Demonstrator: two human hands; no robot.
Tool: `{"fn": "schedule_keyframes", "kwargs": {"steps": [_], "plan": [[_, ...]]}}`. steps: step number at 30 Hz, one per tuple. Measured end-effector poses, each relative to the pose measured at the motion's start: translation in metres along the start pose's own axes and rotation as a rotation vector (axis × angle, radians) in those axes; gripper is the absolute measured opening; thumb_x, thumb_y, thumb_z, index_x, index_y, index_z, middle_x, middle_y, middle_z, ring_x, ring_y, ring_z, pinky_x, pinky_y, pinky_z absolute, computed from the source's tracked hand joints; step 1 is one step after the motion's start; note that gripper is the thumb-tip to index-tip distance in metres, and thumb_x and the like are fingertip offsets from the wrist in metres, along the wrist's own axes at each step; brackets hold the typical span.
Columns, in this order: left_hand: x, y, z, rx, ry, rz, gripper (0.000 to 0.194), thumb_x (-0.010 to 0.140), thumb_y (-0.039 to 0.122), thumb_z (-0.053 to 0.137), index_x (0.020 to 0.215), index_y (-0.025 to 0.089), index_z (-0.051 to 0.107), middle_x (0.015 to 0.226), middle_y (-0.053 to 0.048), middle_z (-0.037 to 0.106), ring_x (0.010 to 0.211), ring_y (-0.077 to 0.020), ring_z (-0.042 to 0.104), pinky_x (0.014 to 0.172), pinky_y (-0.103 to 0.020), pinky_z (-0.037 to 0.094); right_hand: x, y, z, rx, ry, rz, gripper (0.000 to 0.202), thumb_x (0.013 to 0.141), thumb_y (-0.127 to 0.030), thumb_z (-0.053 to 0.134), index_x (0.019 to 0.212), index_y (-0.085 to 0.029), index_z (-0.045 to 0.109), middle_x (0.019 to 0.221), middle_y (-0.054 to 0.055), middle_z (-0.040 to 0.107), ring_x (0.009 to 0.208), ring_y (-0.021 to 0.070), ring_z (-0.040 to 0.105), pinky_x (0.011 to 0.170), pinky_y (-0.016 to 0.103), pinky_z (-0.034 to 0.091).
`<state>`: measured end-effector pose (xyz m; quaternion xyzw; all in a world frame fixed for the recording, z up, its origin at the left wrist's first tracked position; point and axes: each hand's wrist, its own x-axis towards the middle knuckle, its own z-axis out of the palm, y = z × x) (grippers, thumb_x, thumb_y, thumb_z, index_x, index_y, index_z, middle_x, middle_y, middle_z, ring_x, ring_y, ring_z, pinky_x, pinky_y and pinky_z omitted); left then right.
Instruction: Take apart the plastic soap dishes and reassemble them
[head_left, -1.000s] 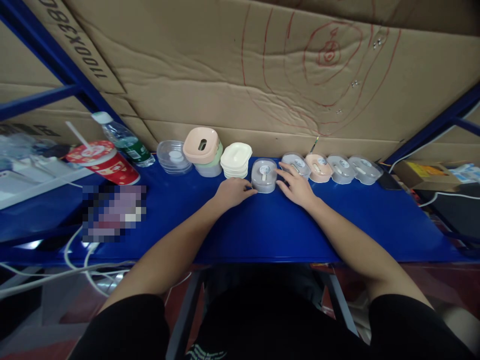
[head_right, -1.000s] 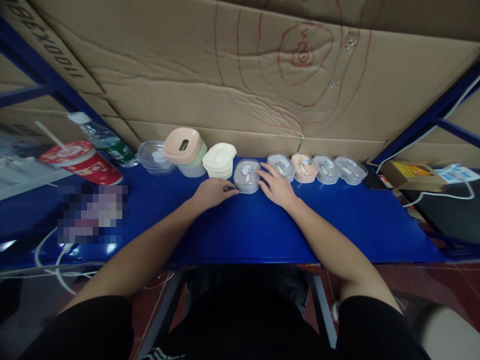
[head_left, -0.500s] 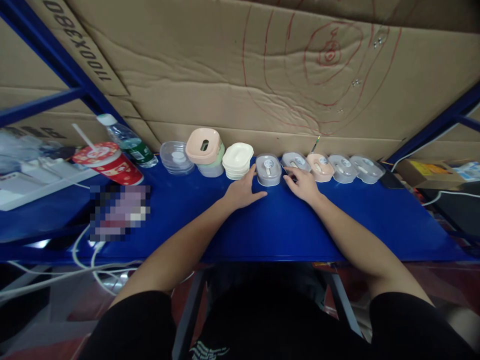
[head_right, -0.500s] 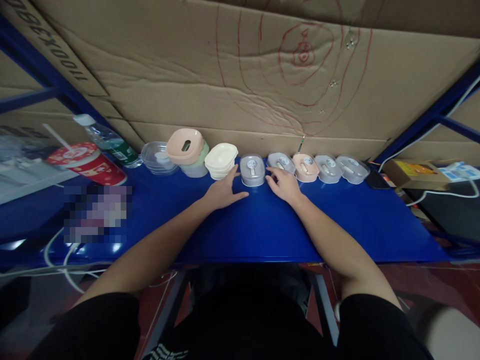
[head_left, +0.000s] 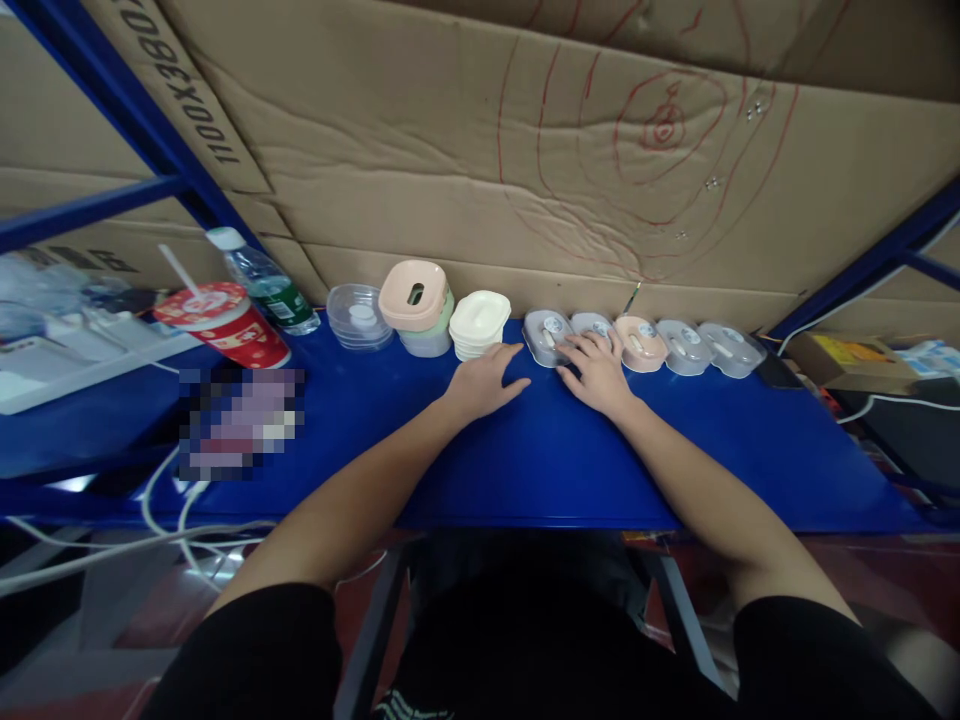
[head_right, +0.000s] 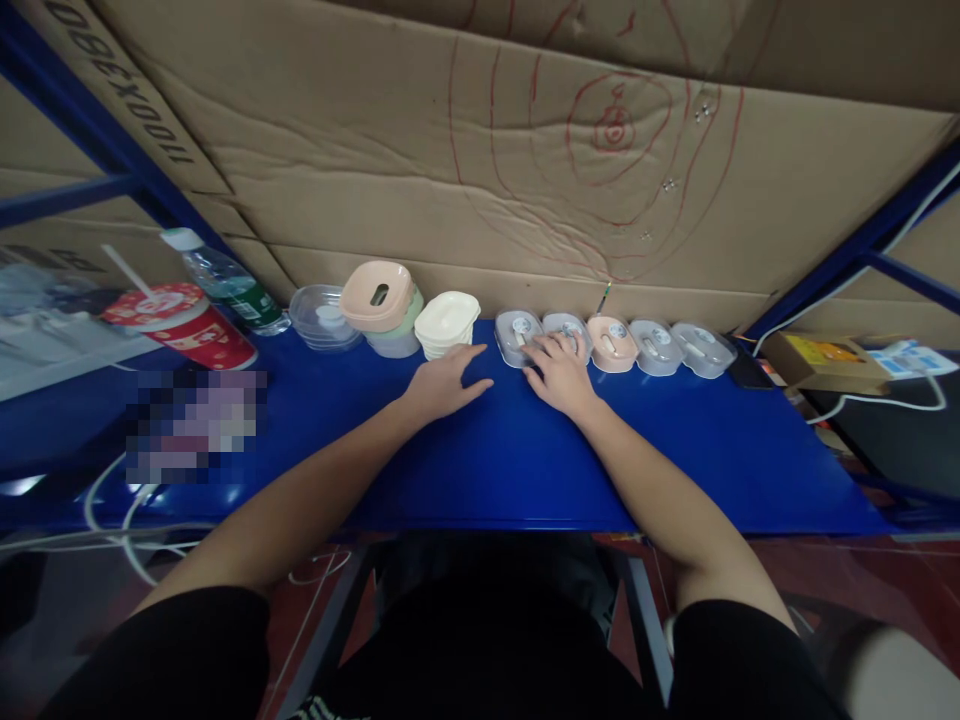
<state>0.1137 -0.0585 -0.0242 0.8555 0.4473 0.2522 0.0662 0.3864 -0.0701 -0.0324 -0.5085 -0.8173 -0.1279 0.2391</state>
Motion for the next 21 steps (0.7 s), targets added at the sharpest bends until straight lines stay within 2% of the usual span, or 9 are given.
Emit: {"fn": "schedule_keyframes", "kwargs": {"steps": [2, 4, 8, 13, 17, 19, 21], "plan": [[0.000, -0.003, -0.008, 0.057, 0.130, -0.036, 0.052, 0.103, 0.042, 0.067, 0.150, 0.020, 0.062, 0.149, -0.013, 0.068, 0.132, -0.0298, 0.070, 0.101, -0.038, 0.061, -0.001, 0.002, 0.001, 0.000, 0.002, 0.015, 0.041, 0.104, -0.042, 0.061, 0.139, -0.026, 0.075, 0.146, 0.012, 0.072, 0.143, 0.0429, 0.055, 0.128, 0.074, 0.022], [0.003, -0.010, -0.014, 0.114, 0.206, -0.092, 0.046, 0.102, 0.038, 0.069, 0.145, 0.021, 0.066, 0.148, -0.013, 0.067, 0.127, -0.0303, 0.072, 0.093, -0.037, 0.063, -0.001, 0.004, 0.001, 0.008, -0.008, 0.014, 0.042, 0.104, -0.044, 0.060, 0.140, -0.026, 0.074, 0.147, 0.012, 0.072, 0.145, 0.0427, 0.053, 0.129, 0.073, 0.020], [0.007, -0.028, -0.020, 0.185, 0.180, -0.195, 0.039, 0.100, 0.033, 0.071, 0.137, 0.021, 0.071, 0.143, -0.013, 0.068, 0.114, -0.0314, 0.075, 0.085, -0.039, 0.062, -0.001, 0.005, 0.000, 0.023, -0.035, 0.014, 0.045, 0.105, -0.046, 0.059, 0.141, -0.024, 0.073, 0.148, 0.014, 0.070, 0.147, 0.0428, 0.050, 0.129, 0.071, 0.020], [0.010, -0.043, -0.017, 0.101, 0.200, -0.196, 0.025, 0.100, 0.026, 0.068, 0.124, 0.022, 0.073, 0.134, -0.011, 0.072, 0.110, -0.0286, 0.074, 0.088, -0.038, 0.060, -0.001, 0.006, 0.002, 0.047, -0.041, 0.016, 0.046, 0.104, -0.049, 0.058, 0.141, -0.025, 0.073, 0.149, 0.014, 0.069, 0.147, 0.0437, 0.050, 0.129, 0.072, 0.020], [0.011, -0.039, -0.019, -0.017, 0.301, -0.129, 0.021, 0.097, 0.024, 0.072, 0.118, 0.021, 0.072, 0.131, -0.011, 0.072, 0.116, -0.0263, 0.072, 0.095, -0.037, 0.060, 0.000, 0.004, -0.001, 0.092, 0.007, 0.024, 0.053, 0.105, -0.053, 0.054, 0.147, -0.023, 0.067, 0.151, 0.015, 0.067, 0.148, 0.0423, 0.050, 0.131, 0.070, 0.022], [0.009, -0.032, -0.024, -0.044, 0.353, -0.050, 0.019, 0.097, 0.026, 0.070, 0.116, 0.022, 0.072, 0.131, -0.010, 0.073, 0.112, -0.0233, 0.073, 0.090, -0.034, 0.060, 0.000, 0.004, -0.003, 0.133, 0.079, 0.030, 0.064, 0.105, -0.058, 0.052, 0.156, -0.021, 0.057, 0.156, 0.017, 0.063, 0.149, 0.0417, 0.050, 0.131, 0.069, 0.025], [0.004, -0.023, -0.032, -0.068, 0.354, 0.068, 0.019, 0.096, 0.031, 0.068, 0.113, 0.023, 0.072, 0.131, -0.009, 0.073, 0.099, -0.0194, 0.074, 0.079, -0.031, 0.059, 0.000, 0.005, -0.005, 0.177, 0.173, 0.040, 0.075, 0.104, -0.065, 0.048, 0.165, -0.021, 0.045, 0.160, 0.019, 0.058, 0.151, 0.0426, 0.049, 0.130, 0.069, 0.029]]}}
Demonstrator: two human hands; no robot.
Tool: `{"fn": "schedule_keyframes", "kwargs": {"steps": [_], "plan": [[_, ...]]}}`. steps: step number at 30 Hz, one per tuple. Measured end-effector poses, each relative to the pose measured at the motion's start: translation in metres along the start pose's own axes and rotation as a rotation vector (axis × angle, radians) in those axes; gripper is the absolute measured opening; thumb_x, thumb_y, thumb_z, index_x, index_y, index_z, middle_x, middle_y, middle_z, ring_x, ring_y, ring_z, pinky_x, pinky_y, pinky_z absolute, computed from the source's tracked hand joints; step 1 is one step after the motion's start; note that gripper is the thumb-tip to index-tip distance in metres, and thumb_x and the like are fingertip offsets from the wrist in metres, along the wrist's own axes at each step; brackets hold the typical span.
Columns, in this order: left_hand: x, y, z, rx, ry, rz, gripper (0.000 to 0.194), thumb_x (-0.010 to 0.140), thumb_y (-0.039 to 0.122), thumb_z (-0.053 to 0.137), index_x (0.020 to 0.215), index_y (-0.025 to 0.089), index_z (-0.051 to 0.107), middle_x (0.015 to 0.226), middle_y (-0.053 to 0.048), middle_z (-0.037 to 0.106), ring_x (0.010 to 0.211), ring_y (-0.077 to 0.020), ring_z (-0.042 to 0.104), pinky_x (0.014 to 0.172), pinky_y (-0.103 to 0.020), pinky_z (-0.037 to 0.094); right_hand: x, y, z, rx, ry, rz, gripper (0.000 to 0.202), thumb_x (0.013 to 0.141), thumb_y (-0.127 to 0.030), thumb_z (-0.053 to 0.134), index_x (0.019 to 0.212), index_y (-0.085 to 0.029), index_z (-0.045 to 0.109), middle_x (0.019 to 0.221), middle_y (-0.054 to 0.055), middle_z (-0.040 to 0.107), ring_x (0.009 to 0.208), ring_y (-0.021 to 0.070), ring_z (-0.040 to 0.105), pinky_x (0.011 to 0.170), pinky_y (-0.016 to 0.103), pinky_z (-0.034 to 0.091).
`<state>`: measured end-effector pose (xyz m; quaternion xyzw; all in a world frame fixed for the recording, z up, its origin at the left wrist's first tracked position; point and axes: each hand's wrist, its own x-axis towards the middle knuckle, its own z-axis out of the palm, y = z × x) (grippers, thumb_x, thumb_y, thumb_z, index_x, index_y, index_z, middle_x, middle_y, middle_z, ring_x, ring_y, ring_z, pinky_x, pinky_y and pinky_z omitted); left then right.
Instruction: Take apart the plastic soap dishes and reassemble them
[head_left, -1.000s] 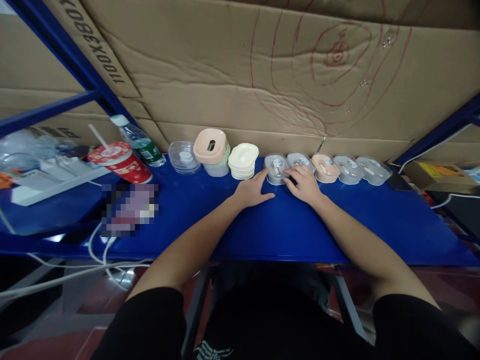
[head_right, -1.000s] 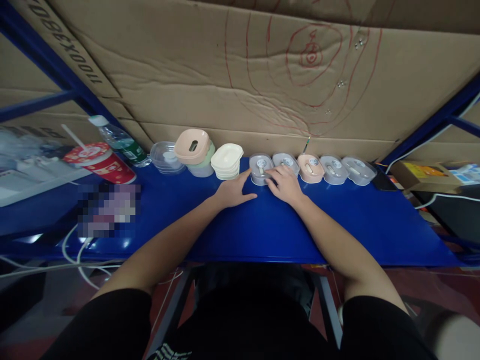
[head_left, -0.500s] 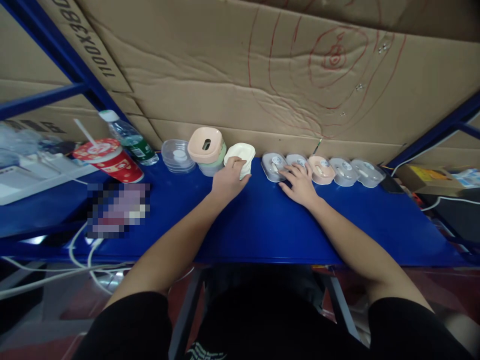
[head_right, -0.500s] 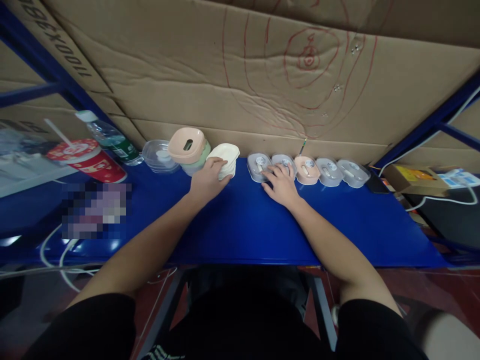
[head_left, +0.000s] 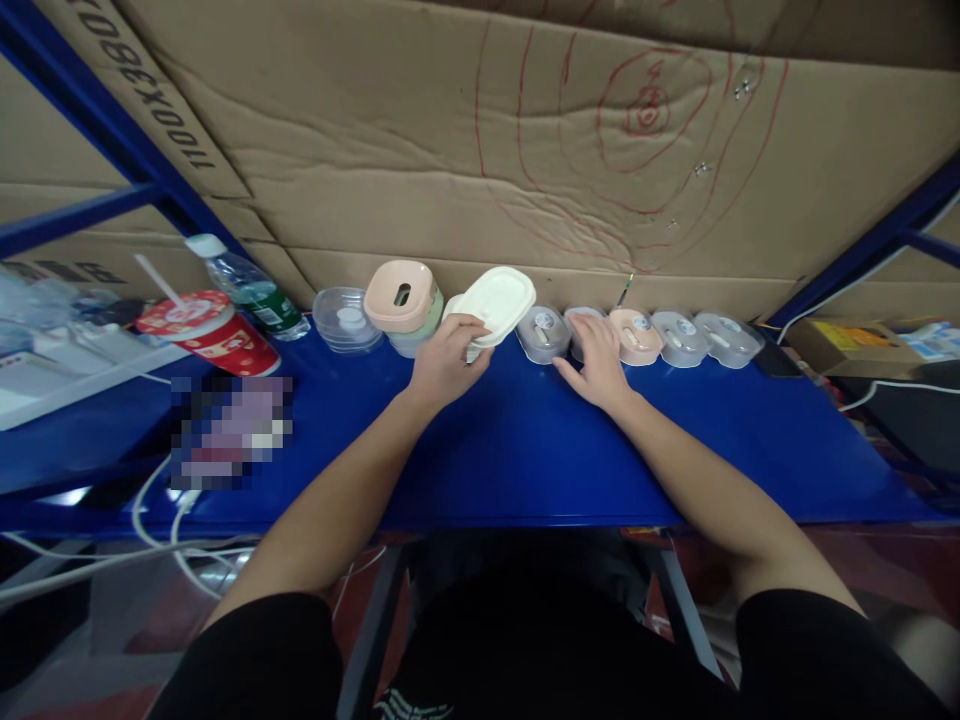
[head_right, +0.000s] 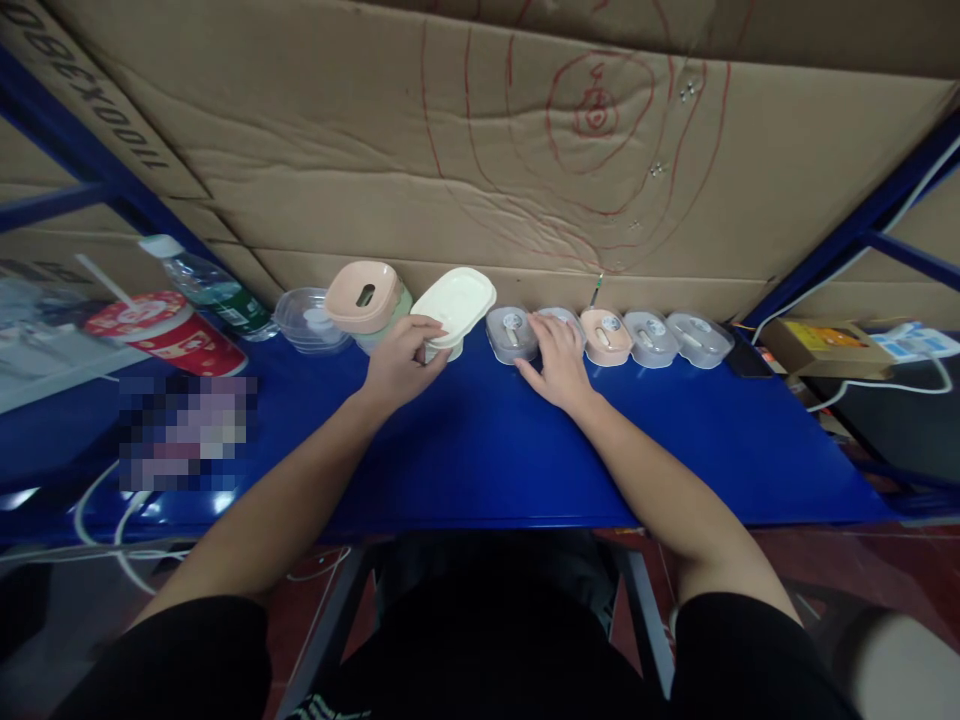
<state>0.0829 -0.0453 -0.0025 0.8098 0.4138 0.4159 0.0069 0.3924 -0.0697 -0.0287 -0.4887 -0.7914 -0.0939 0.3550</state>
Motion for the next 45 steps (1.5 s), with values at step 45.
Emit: {"fn": "schedule_keyframes", "kwargs": {"steps": [45], "plan": [[0.020, -0.036, -0.039, -0.240, 0.342, -0.175, 0.034, 0.084, 0.050, 0.085, 0.096, 0.022, 0.070, 0.137, -0.013, 0.074, 0.134, -0.0317, 0.069, 0.118, -0.053, 0.052, -0.002, 0.001, 0.004, 0.246, 0.000, -0.038, 0.070, 0.106, -0.072, 0.046, 0.156, -0.024, 0.054, 0.137, 0.017, 0.073, 0.126, 0.0379, 0.068, 0.110, 0.063, 0.055]]}}
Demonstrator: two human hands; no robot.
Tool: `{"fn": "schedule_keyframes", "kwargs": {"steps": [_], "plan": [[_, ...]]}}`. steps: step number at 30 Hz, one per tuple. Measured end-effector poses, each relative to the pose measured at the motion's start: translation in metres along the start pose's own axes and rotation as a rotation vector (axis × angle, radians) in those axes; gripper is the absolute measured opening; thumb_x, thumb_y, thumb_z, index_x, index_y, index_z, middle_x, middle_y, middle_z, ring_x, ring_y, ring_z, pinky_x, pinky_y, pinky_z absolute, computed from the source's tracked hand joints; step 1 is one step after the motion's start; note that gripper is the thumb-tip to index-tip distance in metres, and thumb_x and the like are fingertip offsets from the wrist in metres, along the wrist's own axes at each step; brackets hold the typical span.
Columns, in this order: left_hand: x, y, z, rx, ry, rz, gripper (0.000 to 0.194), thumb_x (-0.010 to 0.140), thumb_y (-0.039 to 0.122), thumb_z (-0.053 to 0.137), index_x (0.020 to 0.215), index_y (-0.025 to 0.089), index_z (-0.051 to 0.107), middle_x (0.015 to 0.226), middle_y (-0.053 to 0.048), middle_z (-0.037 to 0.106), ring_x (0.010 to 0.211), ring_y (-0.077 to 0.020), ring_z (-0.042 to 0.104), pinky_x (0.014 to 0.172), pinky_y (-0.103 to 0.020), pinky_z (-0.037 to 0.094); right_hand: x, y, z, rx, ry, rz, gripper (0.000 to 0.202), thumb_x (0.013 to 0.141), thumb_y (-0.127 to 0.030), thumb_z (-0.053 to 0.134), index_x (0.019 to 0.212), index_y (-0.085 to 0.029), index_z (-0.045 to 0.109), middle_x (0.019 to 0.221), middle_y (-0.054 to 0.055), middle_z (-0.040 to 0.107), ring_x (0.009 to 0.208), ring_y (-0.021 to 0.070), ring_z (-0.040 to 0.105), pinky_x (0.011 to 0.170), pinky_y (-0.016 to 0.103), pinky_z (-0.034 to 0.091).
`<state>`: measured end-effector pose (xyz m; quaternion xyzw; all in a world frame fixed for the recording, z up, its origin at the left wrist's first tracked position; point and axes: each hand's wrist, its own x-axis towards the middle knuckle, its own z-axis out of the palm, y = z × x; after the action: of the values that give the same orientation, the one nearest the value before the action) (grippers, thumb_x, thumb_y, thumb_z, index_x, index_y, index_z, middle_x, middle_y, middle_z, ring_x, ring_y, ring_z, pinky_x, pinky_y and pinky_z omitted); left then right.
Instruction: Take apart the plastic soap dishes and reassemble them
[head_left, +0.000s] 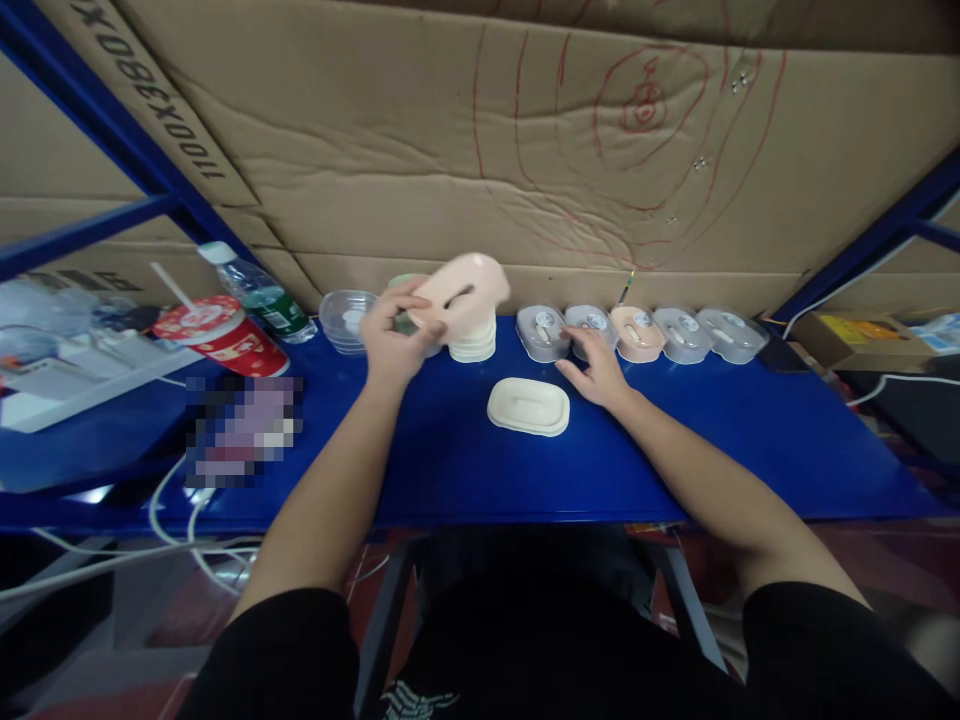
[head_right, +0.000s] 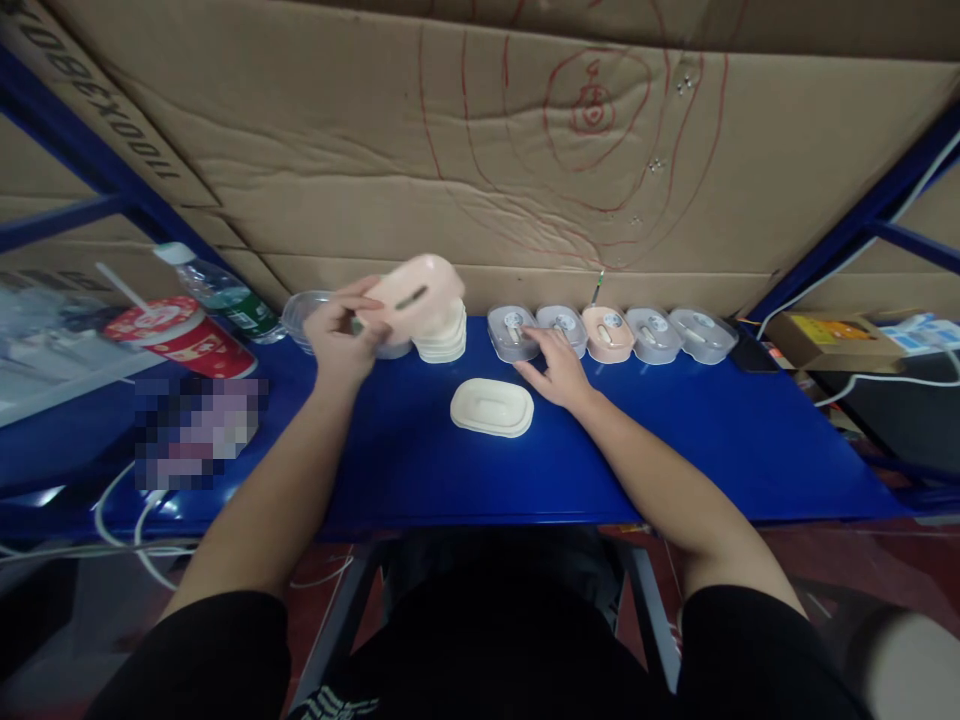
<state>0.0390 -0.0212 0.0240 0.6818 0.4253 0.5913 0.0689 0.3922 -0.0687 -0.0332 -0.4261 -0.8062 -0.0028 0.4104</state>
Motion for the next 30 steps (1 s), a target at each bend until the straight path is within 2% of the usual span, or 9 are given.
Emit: {"fn": "schedule_keyframes", "kwargs": {"steps": [3, 5, 7, 10, 13, 17, 21, 23, 30], "plan": [[-0.017, 0.019, 0.014, -0.240, -0.375, 0.151, 0.044, 0.075, 0.059, 0.092, 0.093, 0.023, 0.074, 0.135, -0.013, 0.077, 0.128, -0.0318, 0.072, 0.114, -0.053, 0.055, -0.002, 0.003, -0.002, 0.105, 0.123, 0.004, 0.089, 0.102, -0.084, 0.032, 0.168, -0.024, 0.037, 0.144, 0.020, 0.068, 0.128, 0.0369, 0.069, 0.105, 0.060, 0.059], [-0.029, 0.030, 0.023, -0.315, -0.603, 0.162, 0.045, 0.071, 0.056, 0.096, 0.096, 0.024, 0.077, 0.136, -0.013, 0.077, 0.126, -0.0308, 0.074, 0.114, -0.052, 0.056, -0.003, 0.002, -0.006, 0.155, 0.100, -0.093, 0.101, 0.096, -0.093, 0.034, 0.170, -0.024, 0.033, 0.154, 0.021, 0.062, 0.136, 0.0378, 0.065, 0.106, 0.059, 0.060], [-0.039, 0.036, 0.031, -0.353, -0.755, 0.120, 0.043, 0.069, 0.051, 0.098, 0.096, 0.024, 0.078, 0.137, -0.014, 0.077, 0.127, -0.0302, 0.074, 0.115, -0.051, 0.056, -0.002, -0.001, -0.009, 0.169, -0.045, -0.219, 0.106, 0.091, -0.095, 0.045, 0.170, -0.025, 0.036, 0.160, 0.020, 0.058, 0.144, 0.0388, 0.060, 0.114, 0.059, 0.056], [-0.046, 0.037, 0.038, -0.391, -0.873, 0.049, 0.041, 0.067, 0.044, 0.099, 0.096, 0.024, 0.079, 0.138, -0.013, 0.076, 0.129, -0.0305, 0.073, 0.117, -0.052, 0.054, -0.002, -0.012, -0.012, 0.137, -0.330, -0.290, 0.100, 0.088, -0.088, 0.064, 0.166, -0.027, 0.047, 0.164, 0.015, 0.058, 0.149, 0.0374, 0.058, 0.122, 0.058, 0.051], [-0.044, 0.029, 0.040, -0.389, -0.957, 0.007, 0.039, 0.068, 0.042, 0.096, 0.099, 0.025, 0.080, 0.139, -0.012, 0.076, 0.131, -0.0311, 0.071, 0.118, -0.054, 0.053, -0.003, -0.026, -0.011, 0.076, -0.473, -0.223, 0.091, 0.085, -0.078, 0.077, 0.160, -0.031, 0.056, 0.168, 0.010, 0.055, 0.148, 0.0358, 0.060, 0.121, 0.055, 0.054], [-0.042, 0.016, 0.039, -0.365, -1.035, -0.056, 0.035, 0.075, 0.039, 0.087, 0.107, 0.025, 0.079, 0.139, -0.010, 0.076, 0.133, -0.0295, 0.070, 0.116, -0.051, 0.054, -0.004, -0.045, -0.006, -0.004, -0.504, -0.171, 0.090, 0.088, -0.070, 0.081, 0.163, -0.030, 0.053, 0.167, 0.009, 0.056, 0.149, 0.0369, 0.060, 0.122, 0.055, 0.055], [-0.046, 0.009, 0.043, -0.262, -0.981, -0.078, 0.036, 0.087, 0.036, 0.071, 0.120, 0.024, 0.076, 0.124, -0.009, 0.080, 0.107, -0.0239, 0.077, 0.095, -0.042, 0.062, -0.005, -0.053, 0.001, -0.061, -0.520, -0.131, 0.102, 0.090, -0.071, 0.077, 0.170, -0.017, 0.042, 0.168, 0.020, 0.052, 0.153, 0.0430, 0.054, 0.123, 0.060, 0.053], [-0.049, 0.009, 0.045, -0.197, -0.947, -0.040, 0.038, 0.092, 0.034, 0.064, 0.127, 0.024, 0.073, 0.123, -0.009, 0.080, 0.100, -0.0220, 0.076, 0.090, -0.040, 0.062, -0.006, -0.051, 0.002, -0.078, -0.538, -0.107, 0.110, 0.087, -0.075, 0.078, 0.172, -0.017, 0.038, 0.170, 0.021, 0.050, 0.155, 0.0459, 0.050, 0.123, 0.064, 0.052], [-0.052, 0.011, 0.051, -0.134, -0.930, 0.068, 0.034, 0.099, 0.029, 0.054, 0.129, 0.019, 0.067, 0.125, -0.010, 0.077, 0.111, -0.0244, 0.073, 0.099, -0.040, 0.057, -0.002, -0.038, 0.003, -0.012, -0.605, -0.082, 0.117, 0.085, -0.084, 0.072, 0.174, -0.018, 0.034, 0.172, 0.022, 0.047, 0.156, 0.0484, 0.048, 0.123, 0.067, 0.049]]}}
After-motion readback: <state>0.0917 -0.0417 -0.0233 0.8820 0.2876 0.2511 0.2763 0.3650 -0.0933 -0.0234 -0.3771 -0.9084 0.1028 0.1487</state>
